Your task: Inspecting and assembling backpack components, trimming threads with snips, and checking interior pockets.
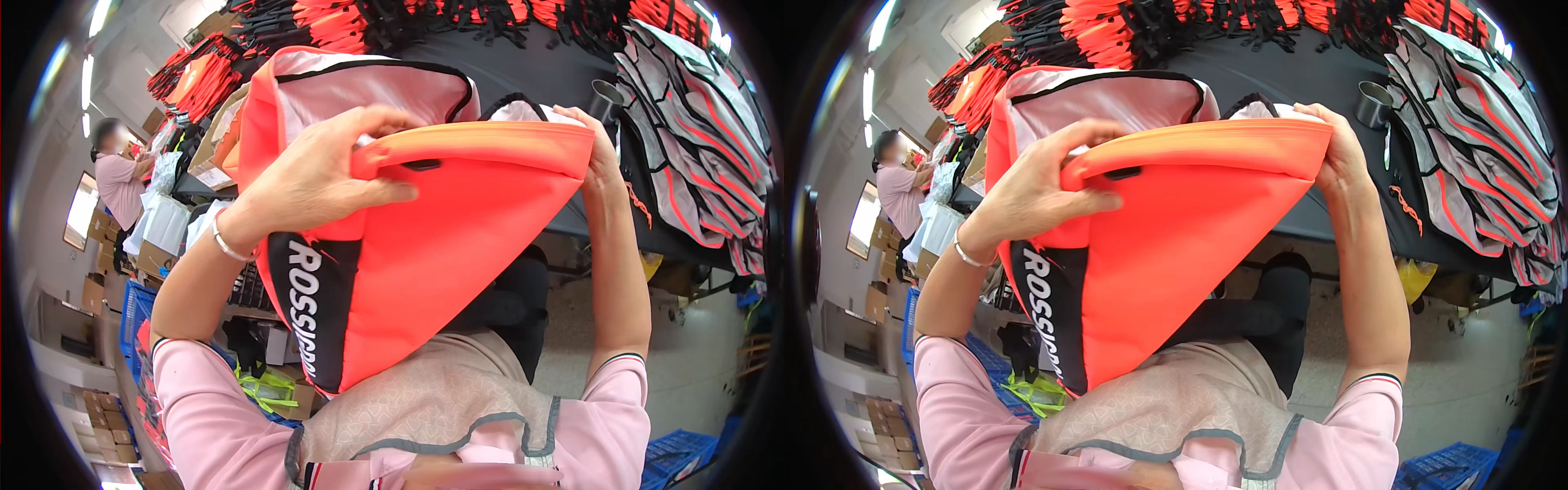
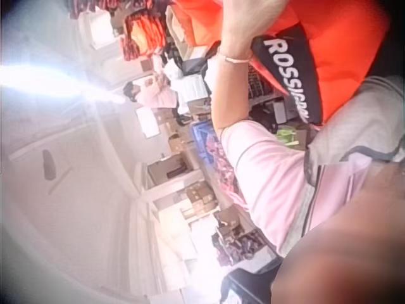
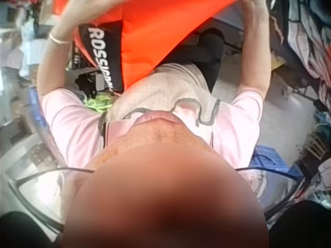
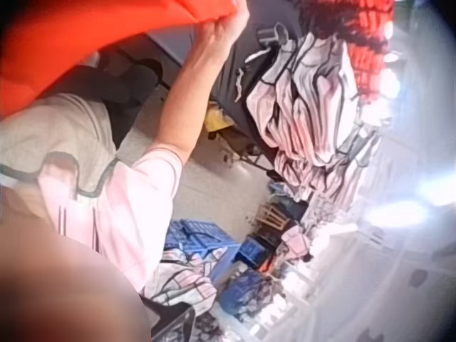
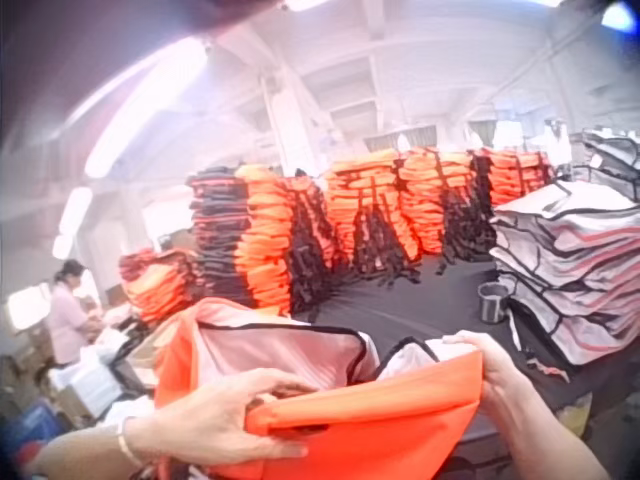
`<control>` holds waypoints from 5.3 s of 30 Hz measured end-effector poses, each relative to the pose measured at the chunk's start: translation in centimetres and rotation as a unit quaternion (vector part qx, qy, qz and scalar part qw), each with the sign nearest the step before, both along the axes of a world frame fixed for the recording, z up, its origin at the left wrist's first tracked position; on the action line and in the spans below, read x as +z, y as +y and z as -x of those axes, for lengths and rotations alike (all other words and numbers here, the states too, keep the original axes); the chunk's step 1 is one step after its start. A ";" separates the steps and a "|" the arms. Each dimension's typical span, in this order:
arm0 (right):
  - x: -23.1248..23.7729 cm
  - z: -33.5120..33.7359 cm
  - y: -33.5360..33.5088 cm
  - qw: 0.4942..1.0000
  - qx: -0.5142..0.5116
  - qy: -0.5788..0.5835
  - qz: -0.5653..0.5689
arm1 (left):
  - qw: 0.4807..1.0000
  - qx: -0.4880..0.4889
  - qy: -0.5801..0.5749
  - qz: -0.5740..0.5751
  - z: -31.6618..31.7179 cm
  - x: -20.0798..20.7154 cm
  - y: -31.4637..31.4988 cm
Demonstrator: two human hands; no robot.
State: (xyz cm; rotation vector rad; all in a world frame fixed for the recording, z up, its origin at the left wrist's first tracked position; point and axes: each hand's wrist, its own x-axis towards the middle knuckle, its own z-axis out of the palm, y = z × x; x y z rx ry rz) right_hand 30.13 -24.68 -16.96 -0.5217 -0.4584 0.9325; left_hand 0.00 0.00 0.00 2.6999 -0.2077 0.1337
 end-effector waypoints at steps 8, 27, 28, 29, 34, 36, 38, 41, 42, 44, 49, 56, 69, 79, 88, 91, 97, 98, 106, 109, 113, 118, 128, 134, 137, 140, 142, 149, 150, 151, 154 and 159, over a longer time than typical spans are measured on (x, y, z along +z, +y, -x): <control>2.0 6.3 -3.0 0.905 -0.317 -0.057 0.279 | 0.998 -0.034 0.060 0.012 -7.0 -2.3 -4.3; 5.5 16.4 -2.8 0.740 -0.240 -0.613 0.135 | 0.887 0.037 0.204 0.412 -1.7 -5.2 -7.2; 5.4 16.7 -2.1 0.695 -0.305 -0.638 0.128 | 0.874 0.035 0.218 0.432 -1.6 -5.1 -6.8; 5.6 16.8 -1.6 0.697 -0.300 -0.639 0.125 | 0.861 0.032 0.232 0.452 -1.3 -5.1 -6.5; 7.6 16.5 1.0 0.612 -0.372 -0.697 0.047 | 0.887 -0.016 0.255 0.386 0.5 -3.8 -5.1; 7.7 16.9 1.7 0.642 -0.310 -0.699 0.055 | 0.878 -0.066 0.269 0.389 1.5 -4.2 -5.1; 7.4 16.7 3.0 0.646 -0.288 -0.707 0.029 | 0.859 -0.156 0.304 0.382 2.0 -4.8 -4.8; 6.1 16.5 4.3 0.670 -0.243 -0.701 0.017 | 0.874 -0.165 0.338 0.309 2.4 -4.2 -5.8; 5.8 15.9 4.3 0.705 -0.250 -0.660 0.075 | 0.856 -0.077 0.319 0.400 3.0 -4.8 -5.2; 5.8 15.3 4.1 0.732 -0.269 -0.612 0.132 | 0.818 0.044 0.239 0.521 3.0 -5.6 -4.9; 7.7 17.2 4.9 0.718 -0.270 -0.625 0.147 | 0.791 0.058 0.194 0.578 3.0 -5.4 -5.9; 7.9 16.3 7.9 0.737 -0.334 -0.582 0.076 | 0.781 0.144 0.080 0.602 4.5 -4.6 -6.5; 10.0 7.7 10.4 0.740 -0.305 -0.600 0.000 | 0.965 0.072 -0.142 0.207 22.3 8.8 16.4; 14.7 14.9 12.8 0.705 -0.536 -0.464 0.025 | 0.825 0.368 -0.420 -0.089 11.3 18.7 12.8; 14.2 19.1 12.6 0.552 -0.582 -0.596 -0.041 | 0.888 0.077 -0.233 -0.389 1.8 10.7 -0.8; 13.8 18.9 11.8 0.558 -0.606 -0.566 -0.042 | 0.902 -0.015 -0.231 -0.365 1.0 10.5 0.5; 13.2 19.3 8.1 0.899 -0.183 -0.397 -0.014 | 0.994 0.025 0.061 -0.090 1.5 11.8 -1.0; 13.4 19.0 7.7 0.916 -0.093 -0.389 -0.028 | 0.994 -0.004 0.107 -0.033 1.4 11.7 -0.7; 11.3 23.1 9.6 0.980 0.064 -0.044 -0.182 | 0.956 0.050 0.123 0.262 0.8 4.5 2.3; 12.8 20.7 8.9 0.969 -0.050 -0.228 -0.075 | 0.923 0.135 0.144 0.330 1.7 3.8 2.5; 12.9 18.7 9.6 0.924 -0.187 -0.332 -0.017 | 0.839 0.041 0.209 0.500 1.4 2.7 0.9; 12.0 18.1 10.9 0.899 -0.256 -0.356 -0.010 | 0.812 0.042 0.132 0.566 2.0 1.3 -0.5; 11.2 15.9 13.3 0.859 -0.284 -0.426 0.037 | 0.889 0.123 0.159 0.411 2.1 2.6 -0.7; 11.8 16.3 13.7 0.874 -0.306 -0.376 -0.026 | 0.962 0.125 0.121 0.209 1.0 7.6 1.1; 12.2 15.9 13.1 0.886 -0.289 -0.362 -0.015 | 0.954 0.099 0.052 0.279 1.0 6.7 0.9; 11.8 16.6 11.5 0.858 -0.333 -0.391 -0.012 | 0.920 0.035 0.027 0.390 0.9 5.2 2.3; 10.9 17.0 11.1 0.790 -0.402 -0.460 -0.045 | 0.897 -0.008 0.045 0.439 0.3 4.3 3.3; 10.1 16.9 12.7 0.494 -0.624 -0.598 -0.091 | 0.906 -0.033 0.050 0.419 -1.0 4.3 3.0; 10.1 16.7 12.9 0.452 -0.651 -0.605 -0.078 | 0.903 -0.028 0.059 0.424 -1.2 4.3 3.0; 10.2 16.8 12.7 0.452 -0.651 -0.605 -0.077 | 0.900 -0.024 0.069 0.430 -1.4 4.2 3.0; 10.8 18.0 10.4 0.873 -0.303 -0.353 -0.148 | 0.903 -0.001 0.073 0.423 -1.3 4.2 4.2; 10.3 15.0 11.1 0.924 -0.251 -0.284 -0.044 | 0.889 0.053 0.091 0.446 -1.1 4.9 4.3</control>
